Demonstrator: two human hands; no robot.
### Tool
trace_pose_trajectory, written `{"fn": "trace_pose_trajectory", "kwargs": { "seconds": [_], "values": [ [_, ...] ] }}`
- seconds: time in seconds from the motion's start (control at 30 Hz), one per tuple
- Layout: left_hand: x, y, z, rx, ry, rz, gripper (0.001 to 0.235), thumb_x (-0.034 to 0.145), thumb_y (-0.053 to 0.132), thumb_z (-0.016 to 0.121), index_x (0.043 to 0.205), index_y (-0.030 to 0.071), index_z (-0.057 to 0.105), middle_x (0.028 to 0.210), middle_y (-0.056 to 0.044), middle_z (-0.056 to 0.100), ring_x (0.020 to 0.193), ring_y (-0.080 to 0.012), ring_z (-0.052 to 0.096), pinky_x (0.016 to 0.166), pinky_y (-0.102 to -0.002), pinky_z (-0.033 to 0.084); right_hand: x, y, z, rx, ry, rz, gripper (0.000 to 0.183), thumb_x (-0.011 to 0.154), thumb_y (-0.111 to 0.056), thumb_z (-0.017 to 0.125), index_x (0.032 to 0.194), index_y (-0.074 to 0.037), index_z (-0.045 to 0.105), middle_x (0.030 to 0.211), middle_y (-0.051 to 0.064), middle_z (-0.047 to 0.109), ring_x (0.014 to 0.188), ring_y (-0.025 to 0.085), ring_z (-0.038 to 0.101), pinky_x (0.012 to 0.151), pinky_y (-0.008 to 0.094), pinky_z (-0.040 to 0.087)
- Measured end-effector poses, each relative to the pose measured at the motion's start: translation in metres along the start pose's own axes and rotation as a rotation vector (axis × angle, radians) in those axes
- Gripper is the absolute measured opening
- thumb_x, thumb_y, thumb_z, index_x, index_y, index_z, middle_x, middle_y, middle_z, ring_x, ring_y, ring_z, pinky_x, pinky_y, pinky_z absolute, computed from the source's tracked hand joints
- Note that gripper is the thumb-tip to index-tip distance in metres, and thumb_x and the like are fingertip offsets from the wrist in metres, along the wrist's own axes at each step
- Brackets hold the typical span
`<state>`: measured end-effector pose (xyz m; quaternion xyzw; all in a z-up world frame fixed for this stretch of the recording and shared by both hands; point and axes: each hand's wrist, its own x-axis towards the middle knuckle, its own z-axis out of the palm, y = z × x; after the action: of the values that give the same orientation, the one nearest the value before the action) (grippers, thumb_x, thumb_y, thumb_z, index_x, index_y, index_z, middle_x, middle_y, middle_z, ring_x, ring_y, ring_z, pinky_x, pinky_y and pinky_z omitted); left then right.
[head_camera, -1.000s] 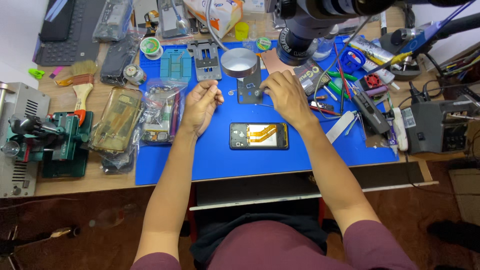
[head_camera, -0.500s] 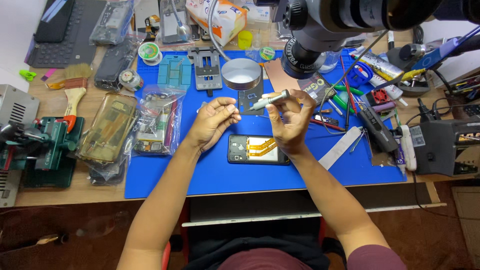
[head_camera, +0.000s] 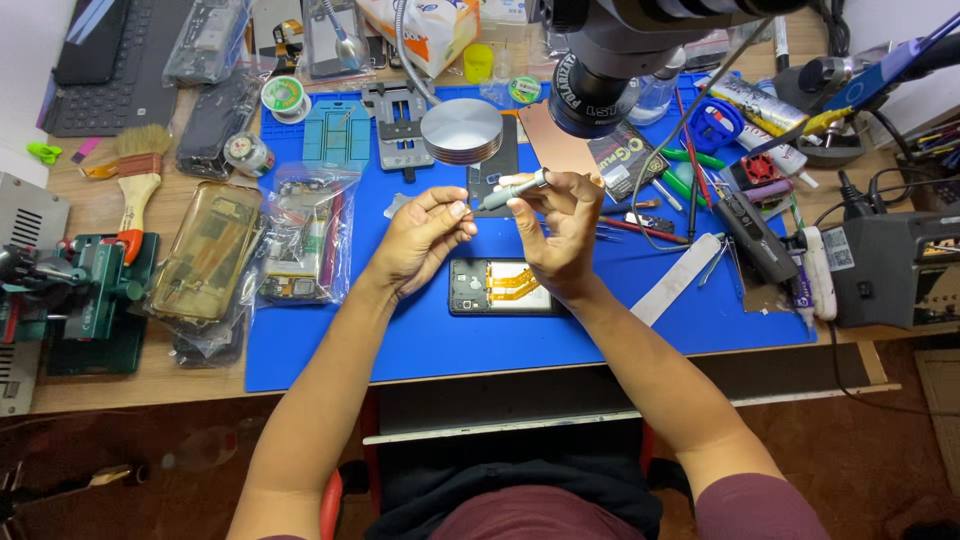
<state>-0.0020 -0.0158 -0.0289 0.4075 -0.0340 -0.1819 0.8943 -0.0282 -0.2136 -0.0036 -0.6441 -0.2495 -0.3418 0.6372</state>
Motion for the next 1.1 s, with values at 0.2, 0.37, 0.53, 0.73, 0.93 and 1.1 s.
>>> {"fn": "trace_pose_trajectory", "kwargs": {
  "seconds": [0.2,0.37,0.53,0.73,0.93,1.1],
  "values": [
    [0.000,0.002,-0.001,-0.020,0.018,-0.009,0.024,0.102,0.002,0.067,0.125,-0.004,0.064,0.097,-0.016,0.074,0.085,-0.0212,0.079,0.080,-0.028,0.069,0.000,0.003,-0.005,-0.022,0.001,-0.032,0.047,0.100,0.005,0.068,0.131,0.002,0.033,0.115,0.034,0.069,0.104,0.038,0.075,0.091,0.044,0.064],
    [0.002,-0.003,-0.003,-0.031,0.011,-0.007,0.024,0.101,0.002,0.068,0.125,-0.003,0.064,0.097,-0.017,0.074,0.086,-0.0218,0.079,0.080,-0.028,0.069,0.000,-0.002,0.000,-0.010,0.032,-0.018,0.050,0.099,0.005,0.070,0.133,0.000,0.033,0.116,0.031,0.070,0.107,0.036,0.075,0.094,0.043,0.062],
    [0.002,-0.003,-0.005,-0.030,0.019,-0.001,0.025,0.101,0.002,0.068,0.125,-0.003,0.064,0.097,-0.016,0.074,0.086,-0.0221,0.080,0.080,-0.028,0.070,-0.007,0.008,-0.005,-0.029,0.003,-0.035,0.049,0.100,0.004,0.069,0.132,0.001,0.033,0.116,0.032,0.070,0.106,0.036,0.075,0.093,0.042,0.062],
    [0.004,-0.004,-0.005,-0.007,0.074,0.004,0.023,0.100,0.003,0.071,0.121,-0.002,0.065,0.098,-0.017,0.075,0.086,-0.0222,0.080,0.081,-0.027,0.070,-0.002,-0.007,0.003,-0.112,-0.036,-0.073,0.061,0.091,0.001,0.083,0.130,0.000,0.036,0.120,0.030,0.067,0.102,0.037,0.077,0.089,0.043,0.066],
    [-0.014,0.003,0.033,0.197,-0.017,0.054,0.016,0.094,0.000,0.074,0.109,0.000,0.067,0.099,-0.023,0.078,0.090,-0.0280,0.080,0.087,-0.031,0.069,0.019,-0.054,-0.024,-0.075,-0.135,0.147,0.058,0.100,0.012,0.073,0.137,-0.009,0.034,0.120,0.025,0.063,0.105,0.032,0.074,0.099,0.037,0.064],
    [-0.009,-0.015,0.058,0.846,-0.239,0.311,0.031,0.094,0.011,0.081,0.124,0.014,0.073,0.100,-0.005,0.081,0.097,-0.0162,0.079,0.094,-0.034,0.061,0.016,-0.066,-0.057,-0.235,-0.272,0.137,0.050,0.102,0.007,0.070,0.141,-0.002,0.039,0.115,0.026,0.069,0.100,0.036,0.077,0.091,0.047,0.065]
  ]
}}
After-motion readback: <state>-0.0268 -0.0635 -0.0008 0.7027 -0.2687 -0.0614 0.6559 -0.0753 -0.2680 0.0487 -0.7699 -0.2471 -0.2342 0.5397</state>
